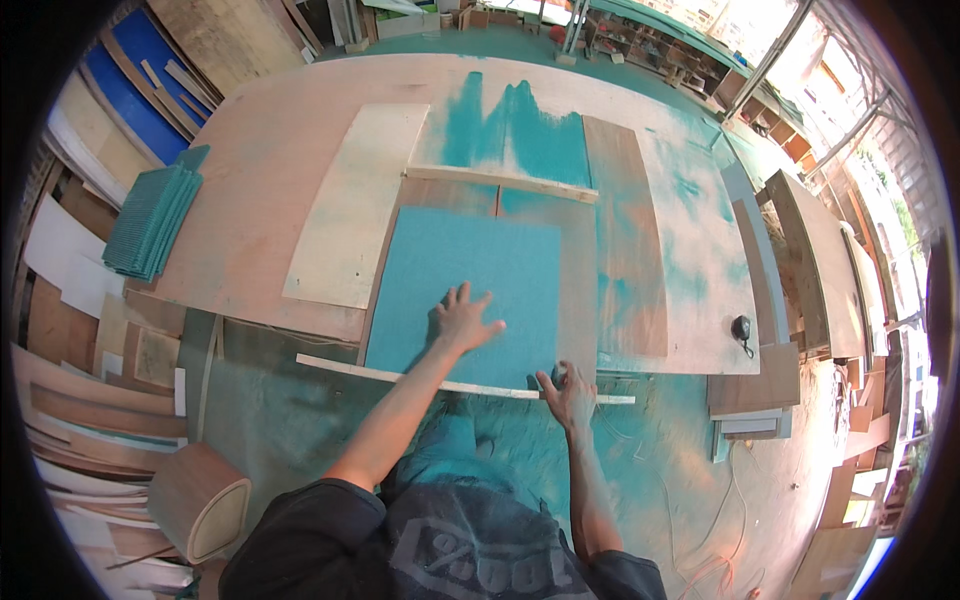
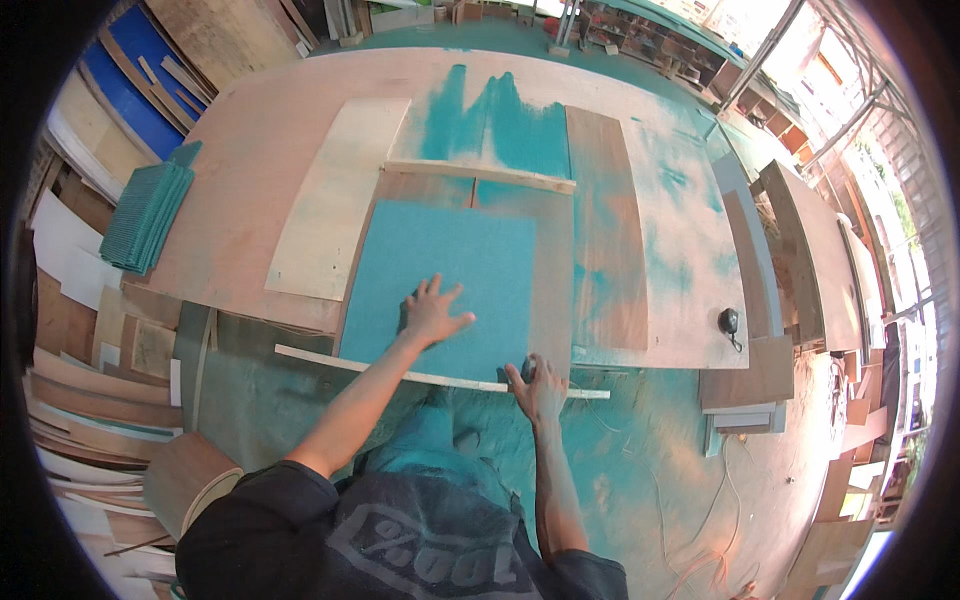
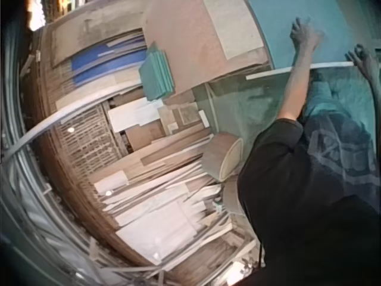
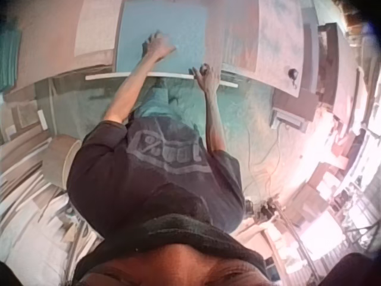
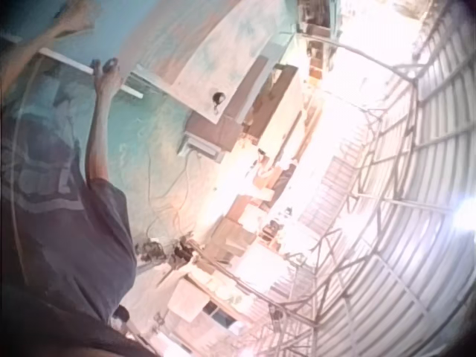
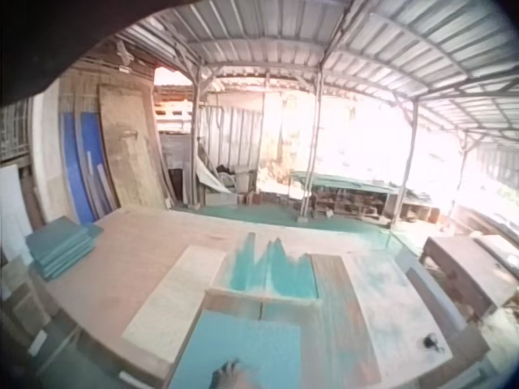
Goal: The person applies adhesive to a square teal wooden panel by moving a wooden stick across the surface multiple times.
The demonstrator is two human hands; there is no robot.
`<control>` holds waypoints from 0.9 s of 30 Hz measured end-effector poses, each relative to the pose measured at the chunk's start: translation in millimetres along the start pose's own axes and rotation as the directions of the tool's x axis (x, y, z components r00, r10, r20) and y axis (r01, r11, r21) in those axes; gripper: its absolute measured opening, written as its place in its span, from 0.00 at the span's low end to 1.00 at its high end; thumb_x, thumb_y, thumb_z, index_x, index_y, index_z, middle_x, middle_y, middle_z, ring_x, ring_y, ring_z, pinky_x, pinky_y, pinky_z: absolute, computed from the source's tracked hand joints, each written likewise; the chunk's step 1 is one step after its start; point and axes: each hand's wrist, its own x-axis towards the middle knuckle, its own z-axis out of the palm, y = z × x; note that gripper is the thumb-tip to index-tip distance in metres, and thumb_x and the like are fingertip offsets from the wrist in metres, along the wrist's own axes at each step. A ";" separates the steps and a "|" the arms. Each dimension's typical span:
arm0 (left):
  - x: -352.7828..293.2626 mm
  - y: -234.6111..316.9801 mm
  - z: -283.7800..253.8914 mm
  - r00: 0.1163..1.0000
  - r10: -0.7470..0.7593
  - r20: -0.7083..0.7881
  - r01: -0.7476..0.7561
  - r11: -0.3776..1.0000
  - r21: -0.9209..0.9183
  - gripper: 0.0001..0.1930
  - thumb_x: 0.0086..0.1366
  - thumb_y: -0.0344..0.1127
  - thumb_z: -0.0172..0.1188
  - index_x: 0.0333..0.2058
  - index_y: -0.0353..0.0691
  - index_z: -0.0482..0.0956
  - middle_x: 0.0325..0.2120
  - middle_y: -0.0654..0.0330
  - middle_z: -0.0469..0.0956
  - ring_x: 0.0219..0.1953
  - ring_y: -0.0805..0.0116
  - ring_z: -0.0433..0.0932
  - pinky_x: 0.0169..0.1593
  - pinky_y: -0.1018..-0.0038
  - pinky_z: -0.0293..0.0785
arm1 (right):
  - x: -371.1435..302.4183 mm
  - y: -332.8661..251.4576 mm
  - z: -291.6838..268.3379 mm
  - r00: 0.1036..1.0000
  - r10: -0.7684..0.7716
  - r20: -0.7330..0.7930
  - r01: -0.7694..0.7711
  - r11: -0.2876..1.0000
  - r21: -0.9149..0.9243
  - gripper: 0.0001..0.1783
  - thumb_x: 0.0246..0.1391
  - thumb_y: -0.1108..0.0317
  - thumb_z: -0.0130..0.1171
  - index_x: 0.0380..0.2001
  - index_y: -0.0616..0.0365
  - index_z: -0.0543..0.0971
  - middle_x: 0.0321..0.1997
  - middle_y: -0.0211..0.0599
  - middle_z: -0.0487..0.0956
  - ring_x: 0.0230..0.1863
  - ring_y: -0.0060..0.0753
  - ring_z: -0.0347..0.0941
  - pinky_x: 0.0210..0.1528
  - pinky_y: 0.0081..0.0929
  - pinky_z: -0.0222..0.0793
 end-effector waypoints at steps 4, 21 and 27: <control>-12.1 -75.7 -3.6 0.887 -0.325 -0.328 0.339 0.941 -0.016 0.47 0.64 0.70 0.67 0.75 0.51 0.67 0.74 0.33 0.59 0.73 0.30 0.62 0.69 0.40 0.66 | 22.1 -10.8 21.7 0.997 0.043 0.058 -0.039 0.997 -0.064 0.42 0.56 0.38 0.70 0.61 0.61 0.77 0.55 0.53 0.79 0.54 0.60 0.79 0.54 0.55 0.78; -10.1 -113.9 -17.7 0.869 -0.426 -0.253 0.437 0.899 -0.015 0.47 0.62 0.70 0.70 0.72 0.46 0.73 0.59 0.40 0.71 0.58 0.37 0.72 0.61 0.45 0.73 | 26.1 -22.8 17.1 0.994 0.105 0.038 -0.103 0.993 -0.060 0.40 0.62 0.50 0.63 0.69 0.66 0.70 0.58 0.48 0.75 0.57 0.55 0.79 0.49 0.52 0.79; -17.0 -118.9 -20.9 0.877 -0.428 -0.218 0.425 0.903 -0.062 0.48 0.62 0.71 0.70 0.71 0.45 0.74 0.59 0.40 0.71 0.57 0.37 0.72 0.61 0.45 0.73 | 22.6 -20.5 17.8 0.997 0.073 -0.016 -0.073 0.996 -0.042 0.39 0.55 0.52 0.66 0.63 0.67 0.74 0.53 0.50 0.77 0.51 0.57 0.81 0.45 0.53 0.79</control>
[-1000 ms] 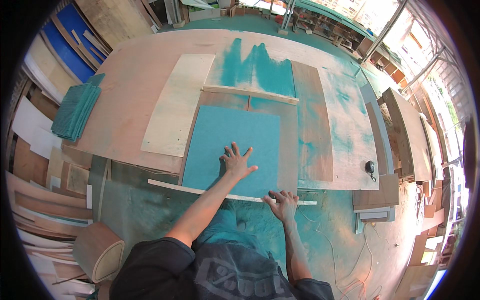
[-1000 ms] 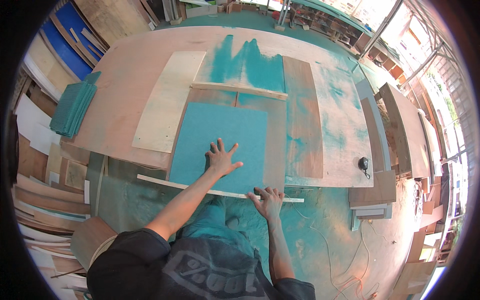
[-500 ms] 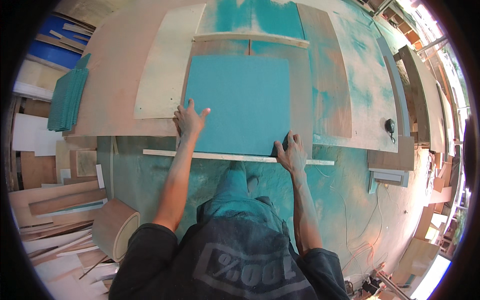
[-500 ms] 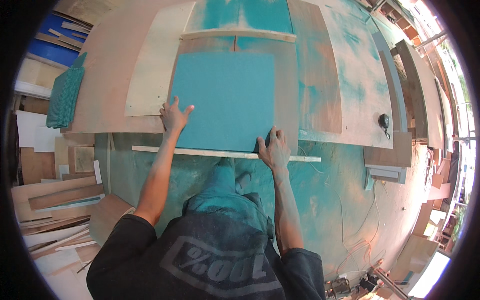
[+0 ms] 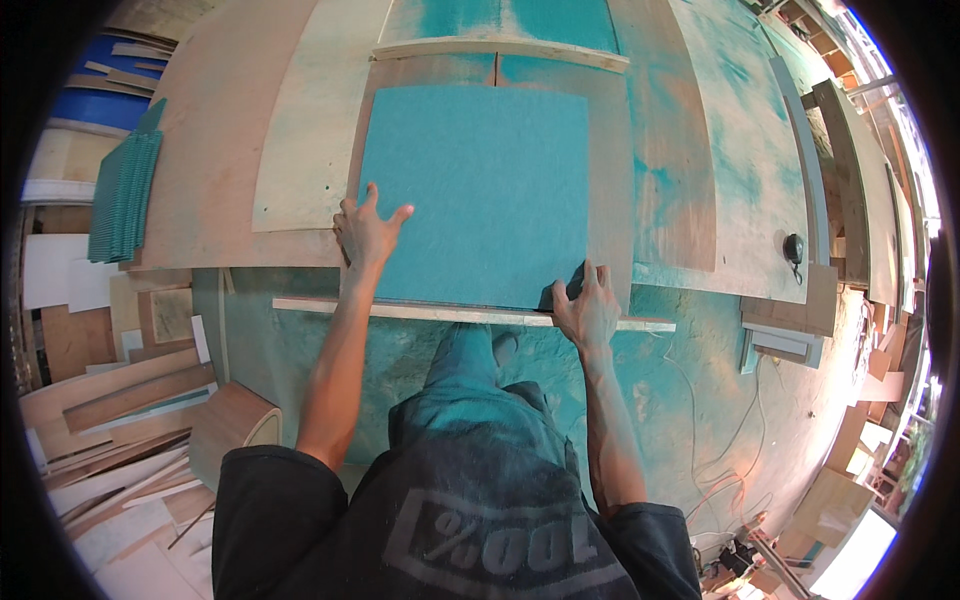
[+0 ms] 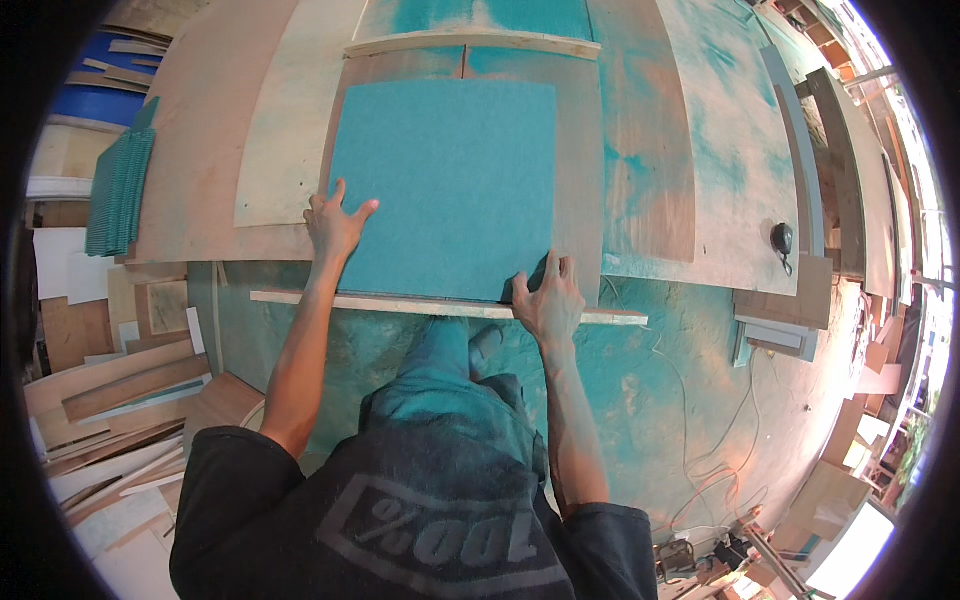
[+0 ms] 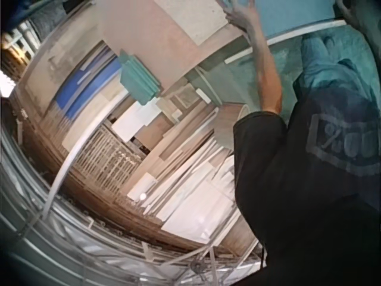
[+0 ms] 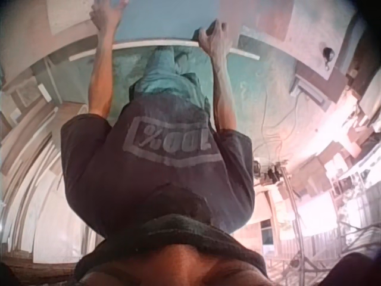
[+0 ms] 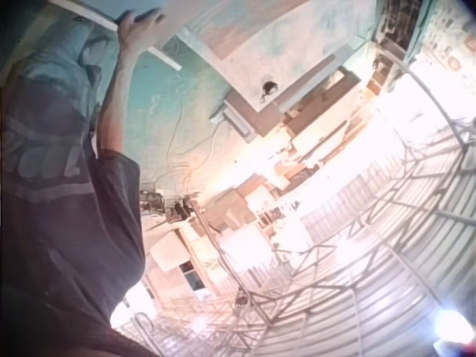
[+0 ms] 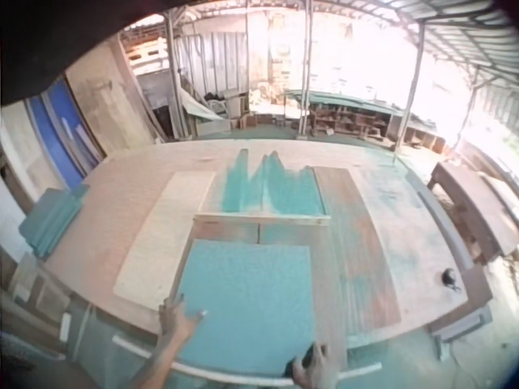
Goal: The person applies adhesive to a square teal wooden panel by moving a wooden stick across the surface multiple times.
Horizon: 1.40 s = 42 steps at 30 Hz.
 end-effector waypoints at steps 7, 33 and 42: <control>-4.2 0.1 6.4 0.999 0.007 -0.042 -0.008 1.000 -0.008 0.46 0.62 0.69 0.71 0.71 0.47 0.75 0.54 0.40 0.73 0.54 0.37 0.73 0.60 0.44 0.71 | 3.9 -5.6 0.8 0.997 0.001 -0.075 0.000 1.000 0.010 0.37 0.50 0.53 0.68 0.58 0.66 0.75 0.51 0.49 0.76 0.50 0.57 0.81 0.42 0.52 0.79; -12.6 -30.8 22.6 0.991 0.056 -0.119 -0.074 0.986 -0.150 0.49 0.59 0.65 0.76 0.71 0.39 0.74 0.57 0.43 0.71 0.60 0.41 0.70 0.63 0.49 0.72 | 3.1 -3.3 -0.2 0.999 -0.010 -0.033 0.011 1.000 0.024 0.29 0.48 0.56 0.65 0.49 0.65 0.75 0.47 0.52 0.75 0.44 0.61 0.80 0.40 0.55 0.79; -34.4 9.1 22.0 0.996 0.057 -0.068 -0.041 0.975 0.217 0.41 0.71 0.60 0.64 0.73 0.40 0.68 0.66 0.35 0.67 0.66 0.33 0.66 0.67 0.44 0.68 | 3.6 -2.1 -1.3 1.000 -0.017 -0.016 0.018 1.000 0.019 0.32 0.52 0.51 0.67 0.50 0.67 0.75 0.48 0.52 0.76 0.46 0.60 0.81 0.44 0.56 0.77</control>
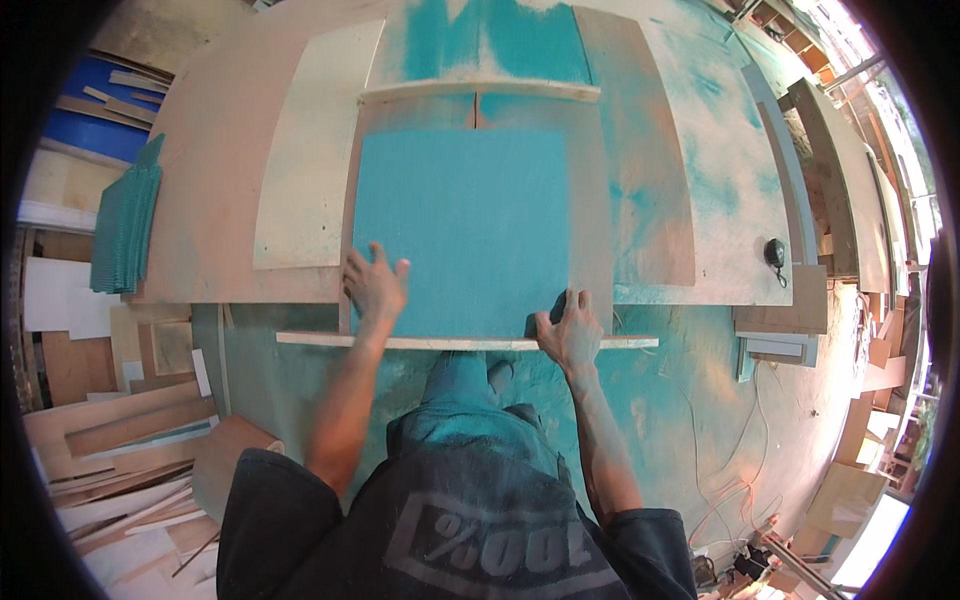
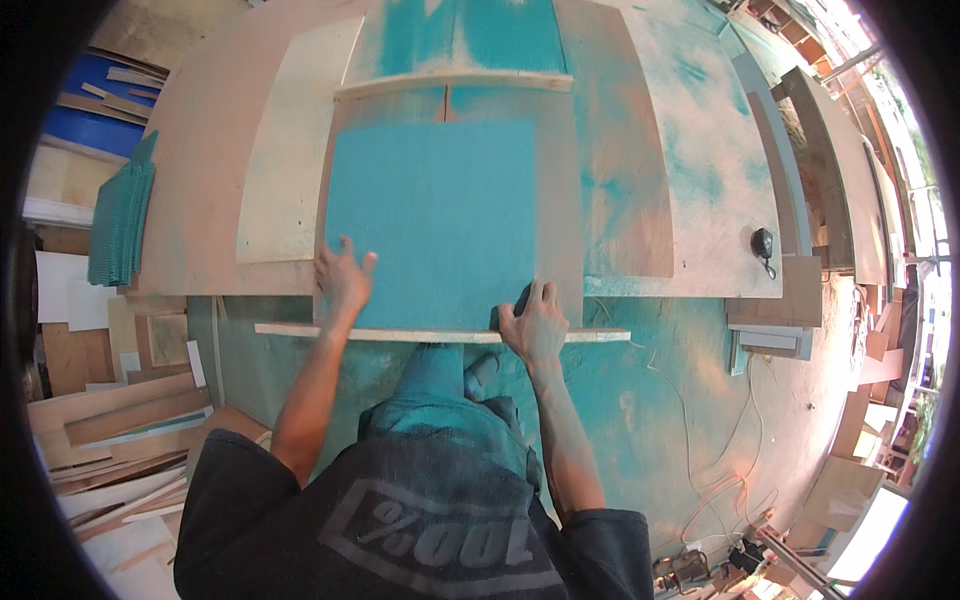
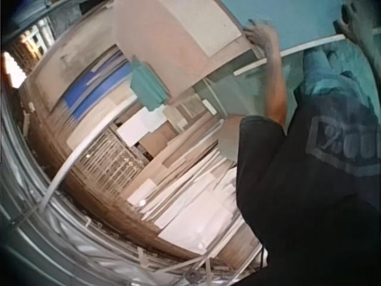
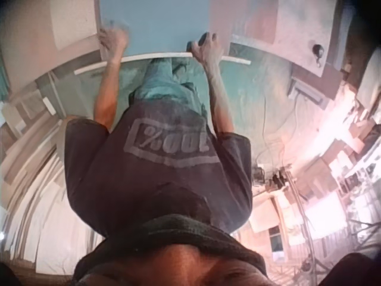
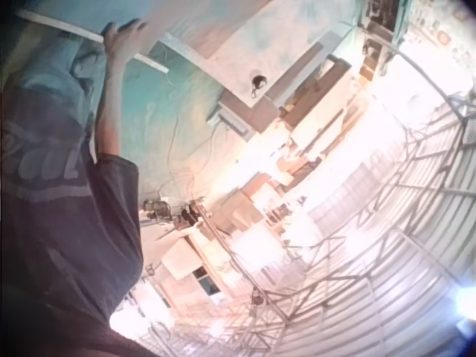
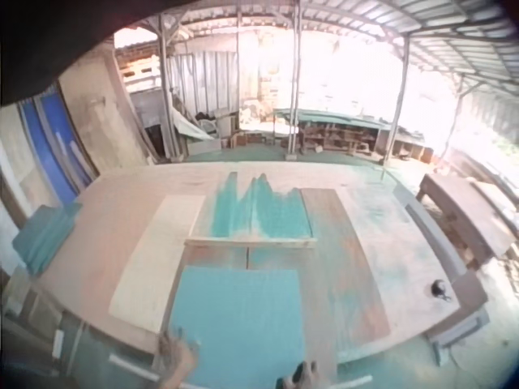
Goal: The person applies adhesive to a square teal wooden panel by moving a wooden stick across the surface multiple times.
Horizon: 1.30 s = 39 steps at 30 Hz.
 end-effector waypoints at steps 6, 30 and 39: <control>-37.8 135.0 -51.3 0.939 0.300 0.170 -0.258 0.938 -0.232 0.47 0.68 0.72 0.61 0.79 0.61 0.58 0.76 0.29 0.50 0.73 0.16 0.53 0.69 0.30 0.60 | -18.1 17.3 -18.6 0.982 -0.183 0.043 0.186 0.980 -0.075 0.56 0.48 0.28 0.72 0.68 0.60 0.72 0.59 0.46 0.76 0.61 0.48 0.75 0.71 0.58 0.55; 102.6 198.8 -35.5 0.917 0.381 0.118 -0.370 0.923 -0.105 0.51 0.62 0.78 0.61 0.78 0.61 0.61 0.71 0.17 0.52 0.66 0.06 0.59 0.56 0.22 0.70 | 92.5 10.8 -18.1 0.887 -0.450 -0.101 0.444 0.893 -0.078 0.29 0.54 0.43 0.74 0.57 0.38 0.85 0.39 0.24 0.74 0.46 0.33 0.70 0.58 0.44 0.55; 237.6 249.3 -44.4 0.912 0.346 0.220 -0.333 0.938 -0.094 0.52 0.62 0.79 0.61 0.79 0.64 0.57 0.73 0.21 0.51 0.68 0.07 0.58 0.62 0.22 0.67 | 219.0 -17.6 -15.2 0.911 -0.400 -0.099 0.396 0.917 -0.051 0.22 0.59 0.41 0.69 0.53 0.32 0.88 0.42 0.27 0.73 0.50 0.34 0.70 0.63 0.47 0.53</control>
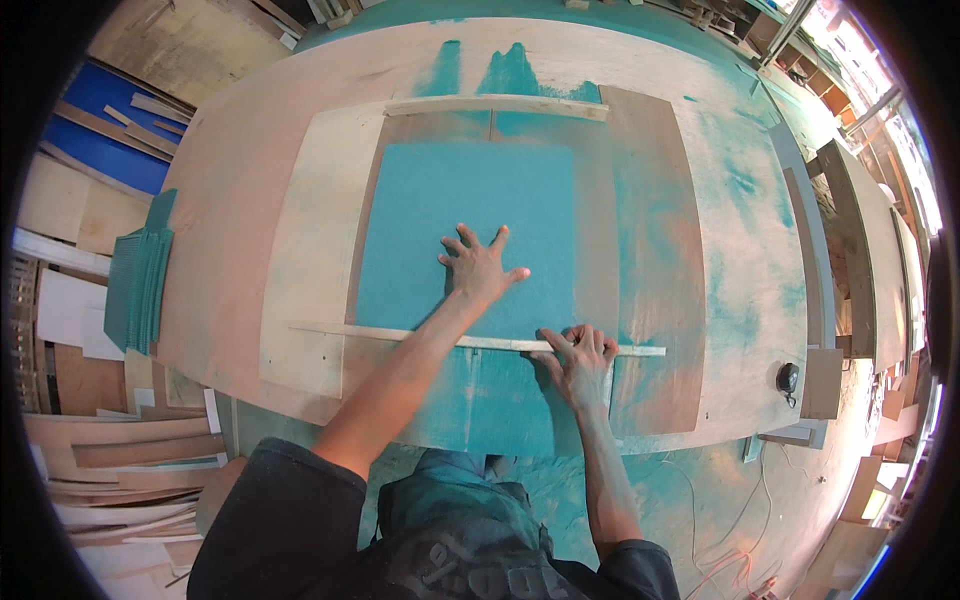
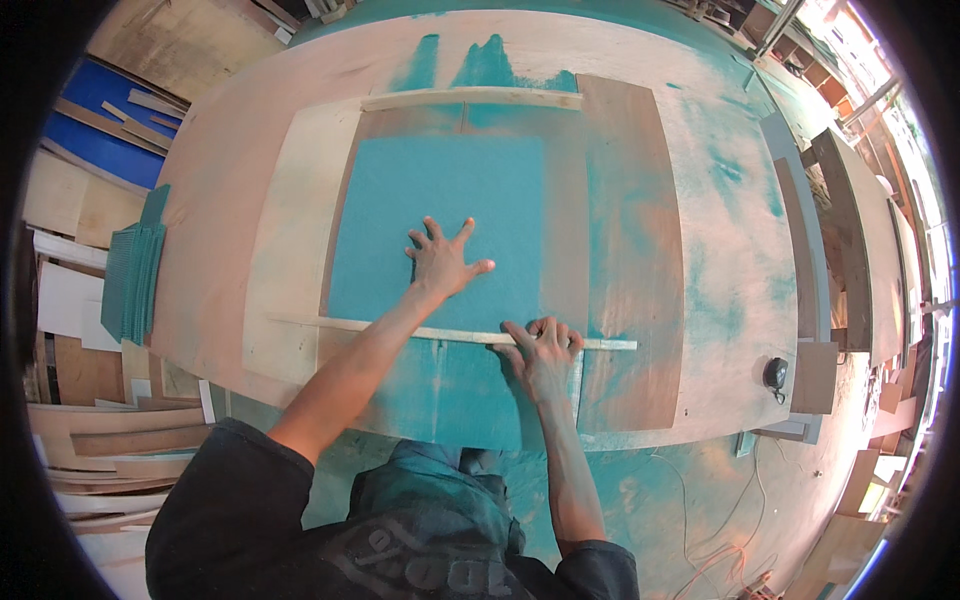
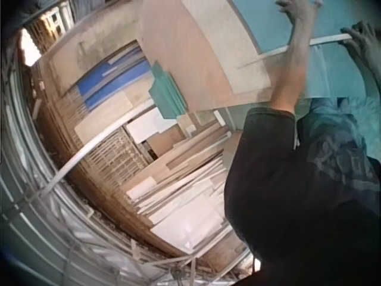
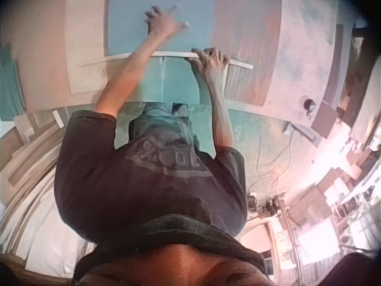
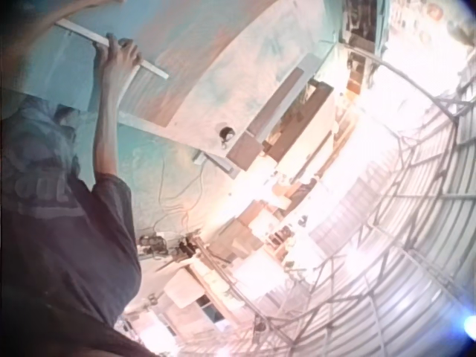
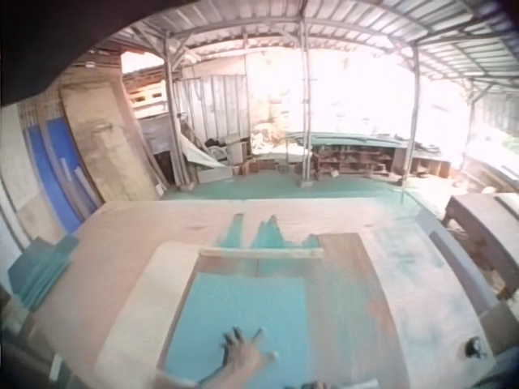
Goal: The person applies adhesive to a square teal wooden panel by moving a wooden stick across the surface multiple times.
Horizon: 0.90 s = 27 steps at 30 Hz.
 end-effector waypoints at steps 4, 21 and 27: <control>54.7 -1.3 -12.6 1.000 -0.003 -0.029 0.003 1.000 -0.004 0.52 0.61 0.80 0.61 0.79 0.66 0.57 0.73 0.21 0.50 0.68 0.07 0.58 0.62 0.22 0.66 | 55.1 8.1 9.4 0.999 0.002 -0.049 -0.002 1.000 0.012 0.21 0.56 0.40 0.70 0.49 0.32 0.90 0.42 0.25 0.74 0.49 0.34 0.71 0.62 0.47 0.54; 273.0 10.3 -79.3 0.999 -0.053 -0.001 0.053 0.995 -0.085 0.51 0.61 0.77 0.65 0.78 0.70 0.58 0.77 0.29 0.47 0.75 0.15 0.50 0.71 0.25 0.55 | 277.8 66.6 46.6 0.999 0.031 -0.030 -0.031 0.999 0.010 0.22 0.53 0.36 0.71 0.43 0.35 0.91 0.41 0.24 0.79 0.52 0.34 0.73 0.66 0.49 0.51; 251.4 2.7 -64.4 0.995 -0.102 -0.010 0.100 0.988 -0.118 0.52 0.60 0.77 0.66 0.79 0.70 0.58 0.78 0.30 0.45 0.74 0.13 0.49 0.70 0.25 0.56 | 260.6 57.3 42.7 0.998 0.043 0.044 -0.043 0.999 -0.007 0.21 0.53 0.37 0.72 0.43 0.35 0.91 0.43 0.24 0.79 0.53 0.35 0.74 0.66 0.50 0.51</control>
